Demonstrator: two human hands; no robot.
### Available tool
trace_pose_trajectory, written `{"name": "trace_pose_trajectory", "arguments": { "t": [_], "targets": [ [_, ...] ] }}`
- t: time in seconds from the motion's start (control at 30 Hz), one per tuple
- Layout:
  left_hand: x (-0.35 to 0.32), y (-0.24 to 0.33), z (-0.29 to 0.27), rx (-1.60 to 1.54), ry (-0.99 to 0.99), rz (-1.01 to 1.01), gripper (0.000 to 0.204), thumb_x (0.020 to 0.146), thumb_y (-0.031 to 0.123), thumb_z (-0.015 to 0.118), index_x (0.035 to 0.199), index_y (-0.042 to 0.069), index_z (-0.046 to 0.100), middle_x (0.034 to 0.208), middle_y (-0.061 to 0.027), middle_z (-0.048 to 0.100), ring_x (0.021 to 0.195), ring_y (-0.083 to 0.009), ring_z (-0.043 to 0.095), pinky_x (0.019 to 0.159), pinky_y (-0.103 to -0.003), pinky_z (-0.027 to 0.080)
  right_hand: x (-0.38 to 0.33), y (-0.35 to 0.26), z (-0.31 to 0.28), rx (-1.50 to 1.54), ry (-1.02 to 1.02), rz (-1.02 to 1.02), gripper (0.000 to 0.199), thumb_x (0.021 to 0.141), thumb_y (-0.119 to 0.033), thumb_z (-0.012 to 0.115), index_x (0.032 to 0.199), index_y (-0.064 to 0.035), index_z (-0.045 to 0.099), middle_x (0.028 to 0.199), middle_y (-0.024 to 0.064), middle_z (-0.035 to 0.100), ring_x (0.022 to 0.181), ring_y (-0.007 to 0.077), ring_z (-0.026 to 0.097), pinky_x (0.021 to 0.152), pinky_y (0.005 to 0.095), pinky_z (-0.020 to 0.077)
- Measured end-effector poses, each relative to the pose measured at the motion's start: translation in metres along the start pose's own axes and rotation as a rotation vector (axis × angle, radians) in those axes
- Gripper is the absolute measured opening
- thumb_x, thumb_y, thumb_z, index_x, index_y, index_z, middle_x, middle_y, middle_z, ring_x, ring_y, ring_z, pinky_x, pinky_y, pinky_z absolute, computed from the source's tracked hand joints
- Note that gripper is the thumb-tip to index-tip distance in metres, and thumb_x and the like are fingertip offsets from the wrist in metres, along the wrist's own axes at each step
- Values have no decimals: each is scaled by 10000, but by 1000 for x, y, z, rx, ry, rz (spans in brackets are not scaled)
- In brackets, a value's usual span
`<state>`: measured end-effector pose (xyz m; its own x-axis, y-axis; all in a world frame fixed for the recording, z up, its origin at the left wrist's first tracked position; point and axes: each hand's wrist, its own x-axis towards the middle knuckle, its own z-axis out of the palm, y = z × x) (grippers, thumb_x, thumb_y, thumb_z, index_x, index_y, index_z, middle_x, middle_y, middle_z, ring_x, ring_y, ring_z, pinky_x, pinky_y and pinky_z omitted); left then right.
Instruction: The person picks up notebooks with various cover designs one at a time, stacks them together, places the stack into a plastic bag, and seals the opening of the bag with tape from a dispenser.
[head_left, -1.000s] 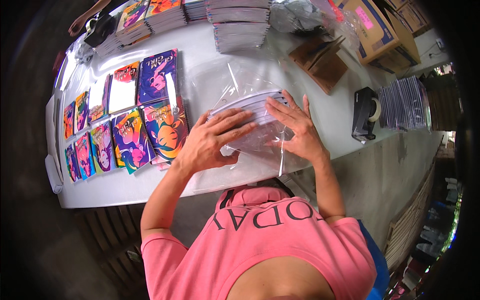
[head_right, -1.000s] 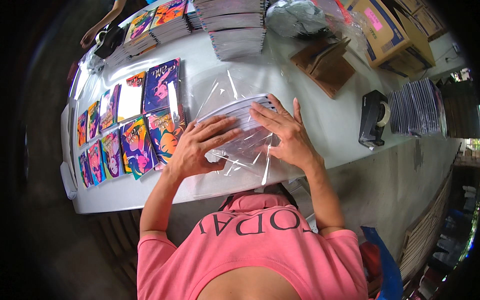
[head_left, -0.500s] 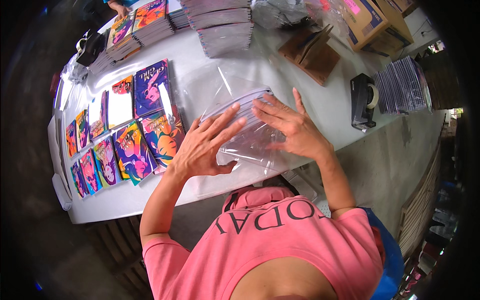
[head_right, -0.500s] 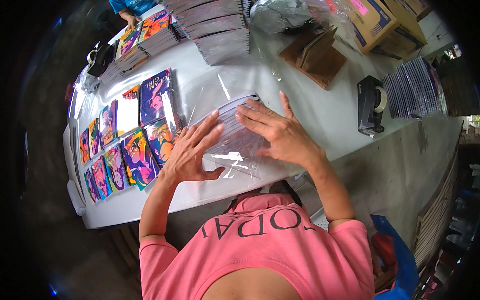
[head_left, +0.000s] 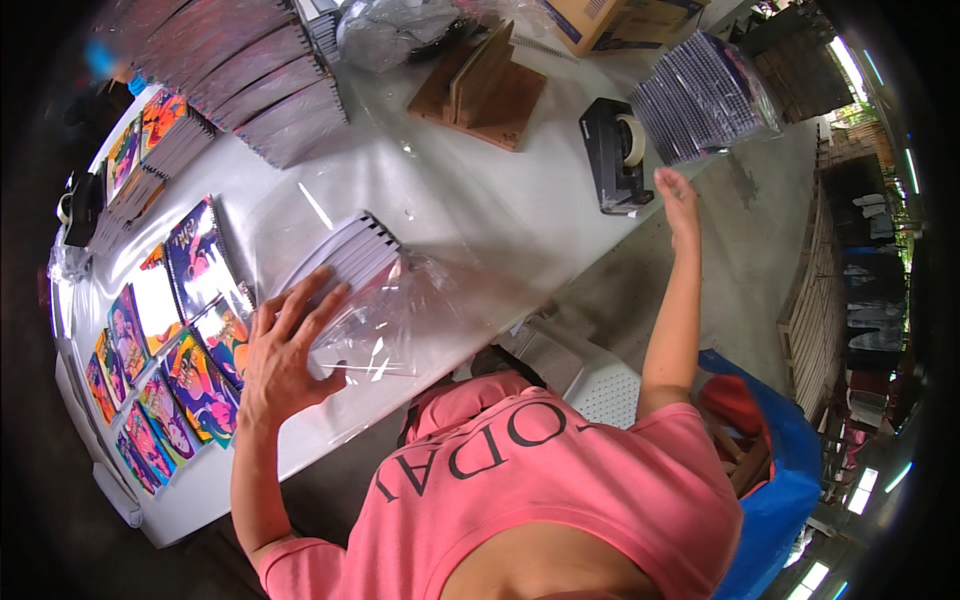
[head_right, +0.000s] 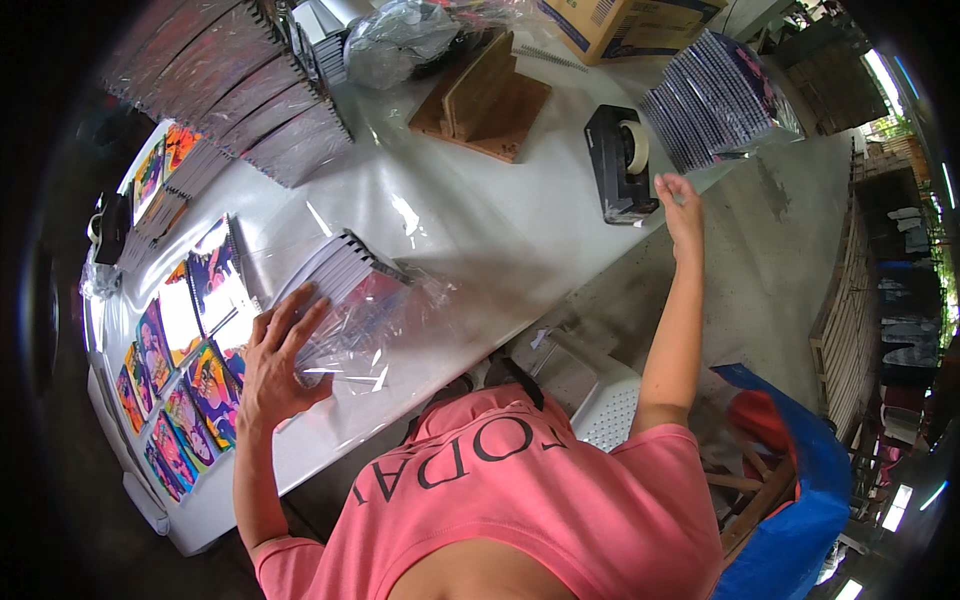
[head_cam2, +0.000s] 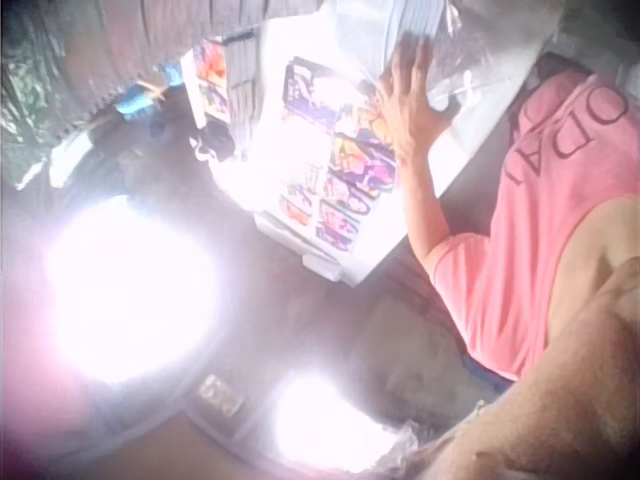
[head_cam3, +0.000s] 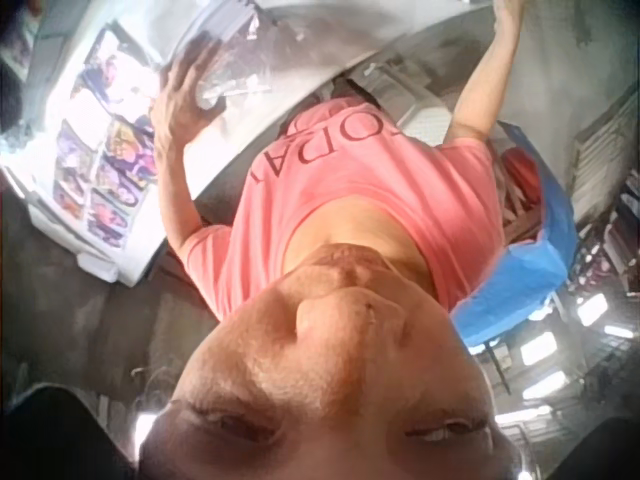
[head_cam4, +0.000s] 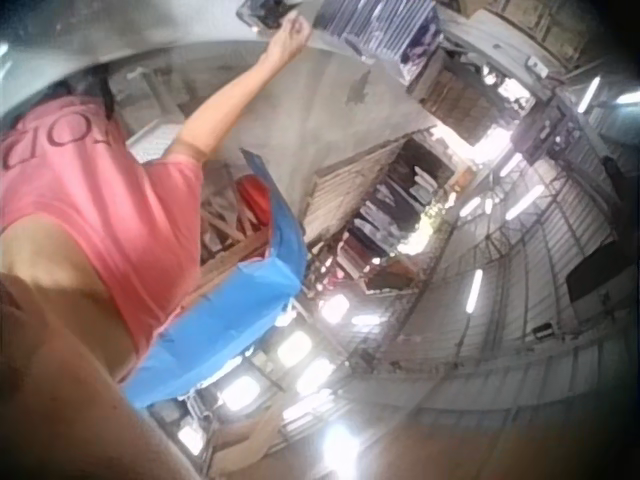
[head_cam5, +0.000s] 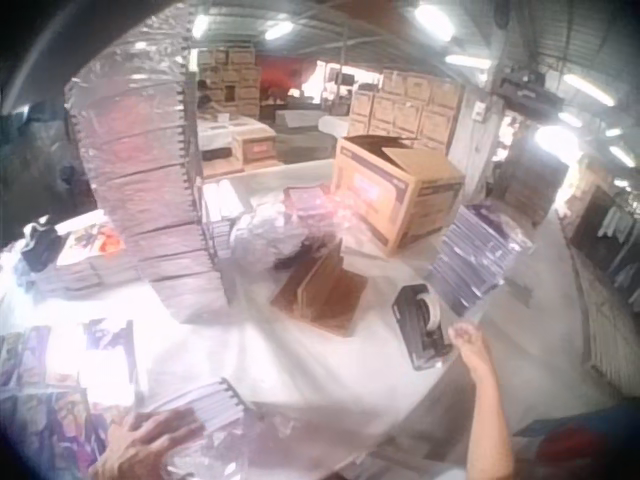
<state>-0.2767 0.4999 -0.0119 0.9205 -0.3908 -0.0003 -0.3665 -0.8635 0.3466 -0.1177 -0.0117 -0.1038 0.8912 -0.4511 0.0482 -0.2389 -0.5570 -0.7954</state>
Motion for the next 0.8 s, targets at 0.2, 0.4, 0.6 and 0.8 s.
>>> {"name": "trace_pose_trajectory", "arguments": {
  "t": [0.2,0.4,0.6,0.8],
  "targets": [
    [2,2,3,11,-30,-54,904,433,109,748,1297,160,486,1384,-95,414,1232,-294,414,1006,-419,329,36,39,1,172,-443,487,341,812,-451,658,922,-129,684,903,-58,518,635,64,311,432,188,250],
    [-5,-2,6,26,-21,-54,928,417,103,750,1301,181,478,1383,-71,414,1208,-290,422,994,-411,344,-1,64,-9,807,-461,401,274,807,-352,688,919,-102,704,1038,-5,590,957,122,513,881,383,427],
    [-3,1,2,37,-9,-34,872,461,133,729,1293,227,487,1382,-24,415,1147,-267,458,958,-388,374,-35,48,10,-805,314,-195,221,792,-299,701,898,-108,729,1132,121,609,976,107,574,824,299,450],
    [-4,-6,0,21,-24,38,867,530,174,735,1325,353,438,1411,-4,353,1109,-295,445,909,-408,418,-96,-153,78,328,-954,-300,443,830,-151,655,1240,-40,529,637,16,624,448,27,430,400,169,317]
  ]
}}
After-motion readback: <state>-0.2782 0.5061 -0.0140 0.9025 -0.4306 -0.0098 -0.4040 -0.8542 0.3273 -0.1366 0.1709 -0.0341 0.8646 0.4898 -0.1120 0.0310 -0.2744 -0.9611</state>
